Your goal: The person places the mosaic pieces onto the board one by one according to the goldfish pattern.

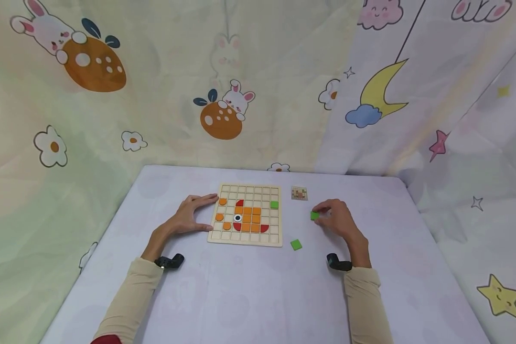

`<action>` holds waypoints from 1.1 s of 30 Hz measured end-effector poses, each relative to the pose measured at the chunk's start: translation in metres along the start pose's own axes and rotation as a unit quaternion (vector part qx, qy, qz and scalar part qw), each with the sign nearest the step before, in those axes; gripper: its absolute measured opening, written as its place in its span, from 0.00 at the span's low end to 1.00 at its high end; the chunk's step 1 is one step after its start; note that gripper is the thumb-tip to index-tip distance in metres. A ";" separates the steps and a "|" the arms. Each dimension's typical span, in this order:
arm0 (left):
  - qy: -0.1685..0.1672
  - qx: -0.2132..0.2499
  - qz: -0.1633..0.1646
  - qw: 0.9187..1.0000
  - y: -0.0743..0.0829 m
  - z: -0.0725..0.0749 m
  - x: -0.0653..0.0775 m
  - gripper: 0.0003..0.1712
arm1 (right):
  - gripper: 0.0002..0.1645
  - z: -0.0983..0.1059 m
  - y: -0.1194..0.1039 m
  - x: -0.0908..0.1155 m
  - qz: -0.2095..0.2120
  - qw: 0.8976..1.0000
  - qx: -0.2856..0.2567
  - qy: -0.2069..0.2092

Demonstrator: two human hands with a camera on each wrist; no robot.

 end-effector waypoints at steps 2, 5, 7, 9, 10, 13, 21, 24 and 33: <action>0.000 -0.004 0.001 1.000 -0.001 -0.001 0.000 0.59 | 0.16 -0.003 -0.004 -0.002 0.002 1.000 -0.006 0.010; 0.000 -0.002 0.001 1.000 0.000 0.000 0.001 0.59 | 0.15 -0.012 -0.014 -0.006 0.013 1.000 -0.015 0.017; 0.000 0.000 0.001 1.000 0.000 0.000 0.001 0.59 | 0.15 -0.018 -0.025 -0.009 0.026 0.999 -0.023 0.022; -0.002 0.003 0.005 1.000 -0.001 0.000 0.000 0.59 | 0.13 -0.025 -0.037 -0.013 0.039 0.998 -0.032 0.028; -0.002 0.003 0.005 1.000 -0.001 0.000 0.000 0.59 | 0.11 -0.028 -0.042 -0.014 0.044 0.998 -0.035 0.031; 0.001 0.005 0.002 1.000 0.000 0.001 -0.001 0.59 | 0.08 -0.039 -0.057 -0.018 0.060 0.996 -0.046 0.036; 0.003 0.009 0.000 1.000 0.004 0.001 -0.001 0.59 | 0.05 -0.063 -0.083 -0.030 0.090 0.993 -0.067 0.046; 0.006 0.005 0.000 1.000 0.002 0.001 -0.001 0.59 | 0.05 -0.073 -0.093 -0.036 0.104 0.992 -0.064 0.044; -0.001 0.005 0.003 1.000 0.000 0.001 -0.001 0.60 | 0.07 -0.103 -0.109 -0.043 0.090 0.995 -0.026 -0.017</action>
Point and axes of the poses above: each hand's wrist, its own x-axis away from the middle knuckle, its own z-axis out of the back of the hand, y = z × x, the point moved 10 cm from there along -x, towards the middle knuckle, and after that the axes turned 13 degrees about y, right-handed, at the moved point
